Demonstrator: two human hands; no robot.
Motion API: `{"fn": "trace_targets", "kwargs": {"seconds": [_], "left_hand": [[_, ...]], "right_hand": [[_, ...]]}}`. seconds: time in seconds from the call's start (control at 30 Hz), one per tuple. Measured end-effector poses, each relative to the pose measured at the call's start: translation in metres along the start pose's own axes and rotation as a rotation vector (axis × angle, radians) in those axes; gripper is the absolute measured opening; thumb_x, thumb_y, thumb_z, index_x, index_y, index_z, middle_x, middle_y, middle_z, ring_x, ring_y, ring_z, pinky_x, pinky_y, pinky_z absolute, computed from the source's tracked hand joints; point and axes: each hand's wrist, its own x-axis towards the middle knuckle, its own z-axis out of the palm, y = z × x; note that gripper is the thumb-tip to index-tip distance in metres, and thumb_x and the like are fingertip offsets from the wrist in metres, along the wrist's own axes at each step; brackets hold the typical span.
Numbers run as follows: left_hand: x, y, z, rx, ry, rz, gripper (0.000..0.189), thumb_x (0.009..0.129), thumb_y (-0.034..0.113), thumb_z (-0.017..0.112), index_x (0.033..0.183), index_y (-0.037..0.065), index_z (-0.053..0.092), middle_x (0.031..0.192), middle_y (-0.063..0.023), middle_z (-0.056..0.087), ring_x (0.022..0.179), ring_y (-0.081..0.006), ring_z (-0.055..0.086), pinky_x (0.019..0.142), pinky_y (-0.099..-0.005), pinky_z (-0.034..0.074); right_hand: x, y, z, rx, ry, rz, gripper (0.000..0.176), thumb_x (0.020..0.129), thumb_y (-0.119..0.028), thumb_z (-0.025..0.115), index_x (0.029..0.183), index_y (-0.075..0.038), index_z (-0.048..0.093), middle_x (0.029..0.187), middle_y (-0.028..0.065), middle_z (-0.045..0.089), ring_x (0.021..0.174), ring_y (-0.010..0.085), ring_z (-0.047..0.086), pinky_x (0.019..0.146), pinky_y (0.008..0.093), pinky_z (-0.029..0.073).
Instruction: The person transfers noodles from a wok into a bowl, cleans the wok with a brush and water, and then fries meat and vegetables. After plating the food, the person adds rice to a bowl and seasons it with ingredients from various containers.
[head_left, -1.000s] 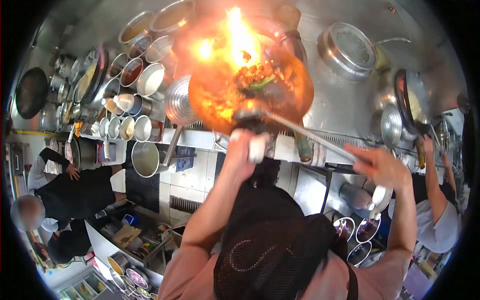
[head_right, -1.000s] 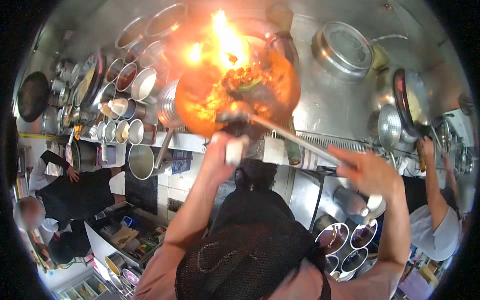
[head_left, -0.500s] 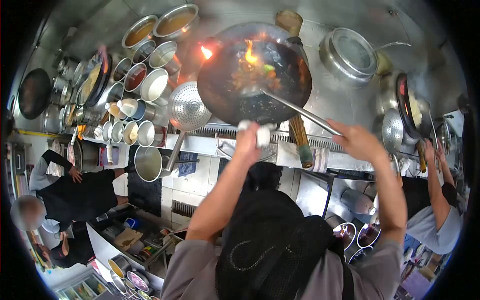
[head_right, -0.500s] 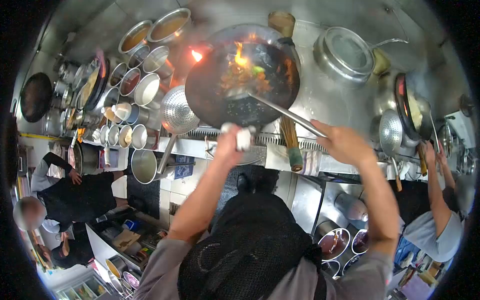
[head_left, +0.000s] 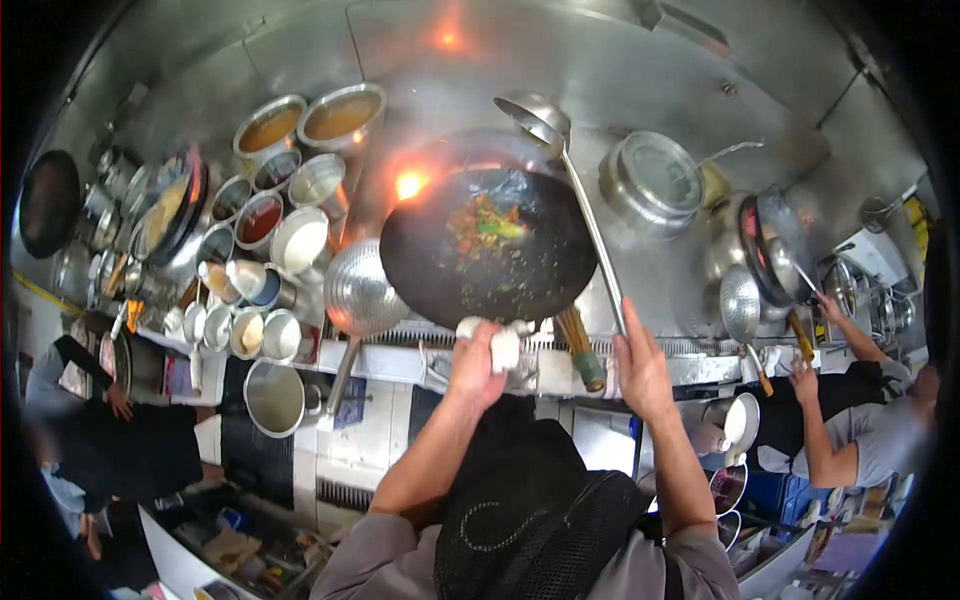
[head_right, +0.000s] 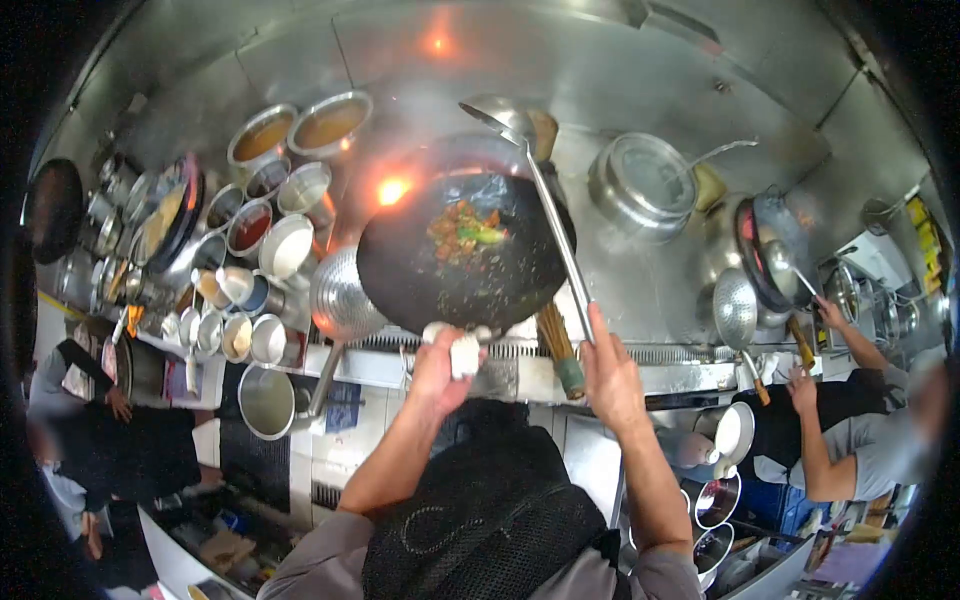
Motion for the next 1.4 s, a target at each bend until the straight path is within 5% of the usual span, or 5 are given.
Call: {"fn": "trace_targets", "kwargs": {"seconds": [0.13,0.43,0.93,1.17,1.4], "left_hand": [[0.01,-0.055,-0.054,0.301,0.004,0.311,0.041,0.085,-0.001,0.057,0.122,0.004,0.04,0.109,-0.0076,0.054,0.1,-0.0177,0.056,0.088,-0.0348,0.049],[-0.017,-0.016,-0.056,0.332,0.0,0.183,0.024,0.083,0.0,0.054,0.106,0.003,0.049,0.094,-0.0093,0.059,0.079,-0.0215,0.063,0.067,-0.0355,0.054],[0.01,0.012,-0.049,0.116,-0.057,-0.188,0.016,0.088,0.016,0.059,0.1,0.005,0.056,0.095,-0.0119,0.064,0.085,-0.0231,0.066,0.065,-0.0343,0.054],[0.077,-0.013,-0.18,0.921,-0.062,0.482,0.061,0.081,0.008,0.064,0.133,-0.001,0.034,0.121,-0.0178,0.054,0.111,-0.0283,0.054,0.098,-0.0392,0.042],[0.055,-0.001,-0.126,0.834,-0.018,0.492,0.037,0.084,0.009,0.058,0.117,-0.001,0.044,0.1,-0.0112,0.057,0.087,-0.0198,0.059,0.073,-0.0341,0.051]], "right_hand": [[0.002,0.014,0.051,-0.097,-0.101,0.126,0.06,0.095,-0.011,0.049,0.15,-0.007,0.025,0.091,0.0275,0.063,0.069,0.043,0.062,0.062,0.0503,0.052],[0.026,-0.065,0.032,1.814,-0.51,0.964,0.043,0.1,-0.022,0.049,0.141,-0.017,0.035,0.077,0.0009,0.046,0.053,0.0039,0.041,0.041,0.0195,0.035],[0.029,-0.089,-0.03,1.496,-0.462,1.046,0.045,0.099,-0.014,0.047,0.142,-0.011,0.036,0.074,0.0008,0.047,0.048,0.0032,0.04,0.036,0.0179,0.034],[0.019,-0.081,-0.034,1.582,-0.537,1.124,0.038,0.099,-0.015,0.048,0.136,-0.011,0.039,0.074,0.001,0.047,0.05,0.0038,0.042,0.037,0.0193,0.036],[0.023,-0.07,-0.028,1.837,-0.517,1.14,0.03,0.1,-0.016,0.046,0.129,-0.011,0.043,0.079,0.0017,0.047,0.05,0.0011,0.042,0.035,0.0168,0.036]]}}
